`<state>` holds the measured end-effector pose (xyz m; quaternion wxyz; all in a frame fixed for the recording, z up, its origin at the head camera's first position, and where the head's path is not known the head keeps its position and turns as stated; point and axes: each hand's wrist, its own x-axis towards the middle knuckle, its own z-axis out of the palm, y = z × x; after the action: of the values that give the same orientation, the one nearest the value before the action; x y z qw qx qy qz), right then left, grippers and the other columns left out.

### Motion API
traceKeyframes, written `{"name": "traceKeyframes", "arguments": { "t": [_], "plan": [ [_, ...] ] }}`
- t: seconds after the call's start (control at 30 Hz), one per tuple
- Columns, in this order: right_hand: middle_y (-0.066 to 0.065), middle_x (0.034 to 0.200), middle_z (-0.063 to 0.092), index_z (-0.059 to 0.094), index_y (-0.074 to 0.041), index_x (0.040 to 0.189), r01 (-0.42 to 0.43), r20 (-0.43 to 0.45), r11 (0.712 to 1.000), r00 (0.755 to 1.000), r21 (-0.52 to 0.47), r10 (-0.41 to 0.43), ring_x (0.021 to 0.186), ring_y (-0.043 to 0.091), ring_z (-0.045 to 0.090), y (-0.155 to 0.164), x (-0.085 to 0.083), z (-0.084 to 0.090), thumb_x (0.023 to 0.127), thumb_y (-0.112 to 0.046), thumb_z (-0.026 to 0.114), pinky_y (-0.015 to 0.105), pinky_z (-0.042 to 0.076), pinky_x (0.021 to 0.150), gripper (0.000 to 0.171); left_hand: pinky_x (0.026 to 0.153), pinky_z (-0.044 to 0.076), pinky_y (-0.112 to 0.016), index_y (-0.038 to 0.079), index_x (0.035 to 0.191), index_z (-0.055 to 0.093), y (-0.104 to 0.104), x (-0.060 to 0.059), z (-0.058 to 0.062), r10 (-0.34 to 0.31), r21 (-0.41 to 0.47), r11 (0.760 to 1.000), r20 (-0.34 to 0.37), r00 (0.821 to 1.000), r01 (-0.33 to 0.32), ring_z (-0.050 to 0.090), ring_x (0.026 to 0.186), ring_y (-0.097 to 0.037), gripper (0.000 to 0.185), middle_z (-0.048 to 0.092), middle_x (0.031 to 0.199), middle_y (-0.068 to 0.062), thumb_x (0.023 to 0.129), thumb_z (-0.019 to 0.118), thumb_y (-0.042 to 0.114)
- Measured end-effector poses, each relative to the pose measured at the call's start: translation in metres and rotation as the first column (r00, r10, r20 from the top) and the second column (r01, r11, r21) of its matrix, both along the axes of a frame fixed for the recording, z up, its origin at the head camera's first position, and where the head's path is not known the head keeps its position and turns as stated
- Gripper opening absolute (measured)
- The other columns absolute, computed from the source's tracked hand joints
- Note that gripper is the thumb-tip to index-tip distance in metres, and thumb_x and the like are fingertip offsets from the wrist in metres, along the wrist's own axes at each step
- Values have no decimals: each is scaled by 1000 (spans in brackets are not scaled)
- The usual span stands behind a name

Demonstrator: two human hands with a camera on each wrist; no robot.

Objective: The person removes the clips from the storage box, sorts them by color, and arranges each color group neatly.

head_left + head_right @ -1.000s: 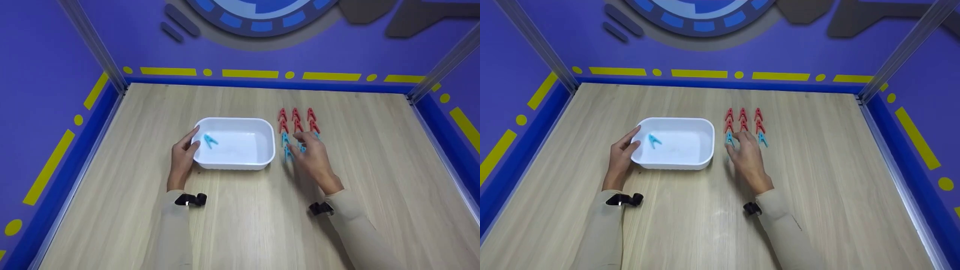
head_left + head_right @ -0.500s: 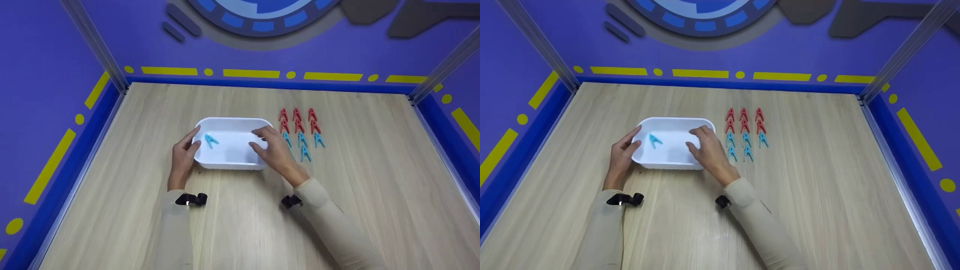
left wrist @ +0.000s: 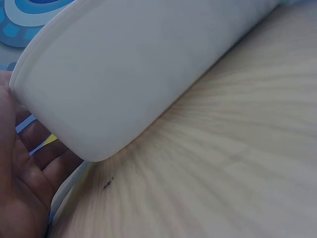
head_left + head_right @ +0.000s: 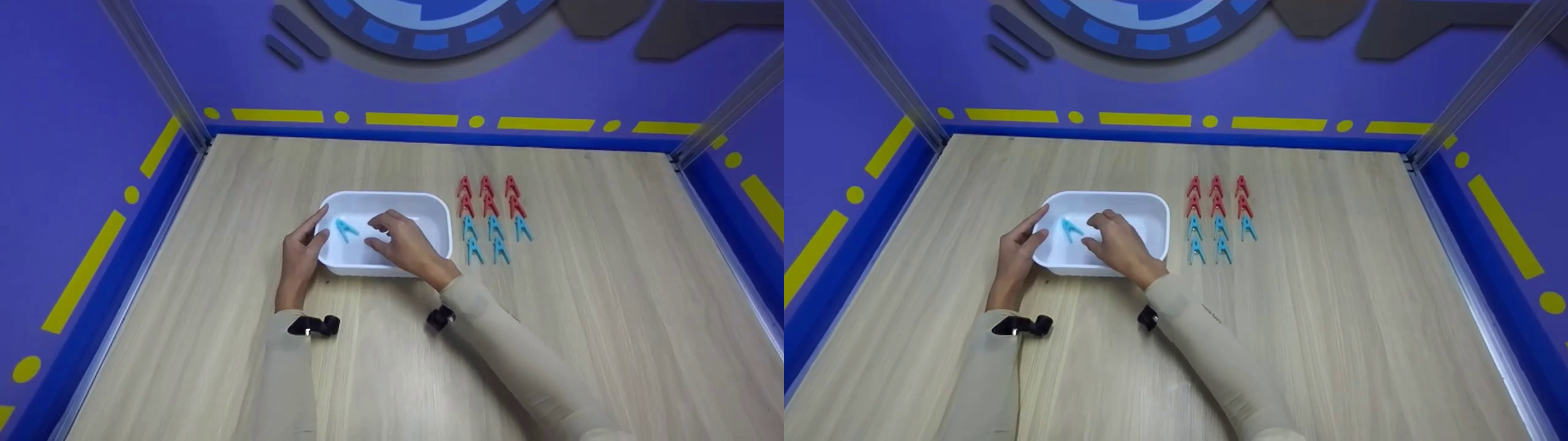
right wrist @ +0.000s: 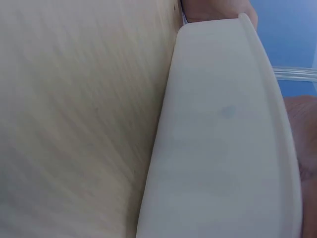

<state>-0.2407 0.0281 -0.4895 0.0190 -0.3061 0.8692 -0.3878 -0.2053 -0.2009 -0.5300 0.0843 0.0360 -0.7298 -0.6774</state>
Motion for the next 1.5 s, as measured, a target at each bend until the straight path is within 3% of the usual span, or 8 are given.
{"name": "traceKeyframes", "arguments": {
  "t": [0.13,0.33,0.47,0.7,1.0,1.5],
  "plan": [
    [22,119,70,69,9,126,-40,31,999,999,22,40,110,34,69,-9,-7,-3,99,-13,77,45,58,98,36,126,28,-33,13,152,59,-3,-6,-13,2,-6,1000,-8,1000,-2,36,154,-16,49,48,162,-2,105,58,1],
    [22,115,71,71,10,122,-70,29,996,997,52,68,106,34,69,-20,-15,-11,97,-13,79,44,58,96,34,125,31,-33,13,150,62,-4,-6,-20,0,-12,1000,-72,997,-1,40,152,-16,48,53,158,-3,104,60,0],
    [21,114,71,71,9,122,-69,27,994,997,83,67,106,33,69,-28,-19,-14,97,-13,79,43,57,97,35,124,32,-34,10,148,63,-4,-6,-20,-2,-6,1000,-109,994,1,42,151,-18,47,55,157,-5,102,60,-2],
    [17,115,71,71,6,125,-33,34,985,999,168,27,105,28,68,-39,-24,-15,99,-15,78,39,56,97,35,124,32,-32,15,149,63,-3,-5,-20,1,-38,999,-84,996,-4,41,151,-14,48,54,158,0,104,60,1],
    [13,118,67,68,2,130,21,46,965,998,260,-34,106,24,65,-49,-25,-13,100,-21,77,34,56,97,39,124,33,-34,12,150,62,-3,-6,-17,-9,-44,999,-98,995,4,42,151,-18,48,54,158,-4,103,60,-1],
    [15,110,65,70,5,119,27,-13,969,1000,247,-25,98,28,62,-51,-29,-18,97,-13,76,39,56,92,30,124,32,-32,12,149,63,-4,-7,-16,5,-29,1000,-99,995,-8,41,151,-17,49,54,157,-3,102,62,0]
  ]
}}
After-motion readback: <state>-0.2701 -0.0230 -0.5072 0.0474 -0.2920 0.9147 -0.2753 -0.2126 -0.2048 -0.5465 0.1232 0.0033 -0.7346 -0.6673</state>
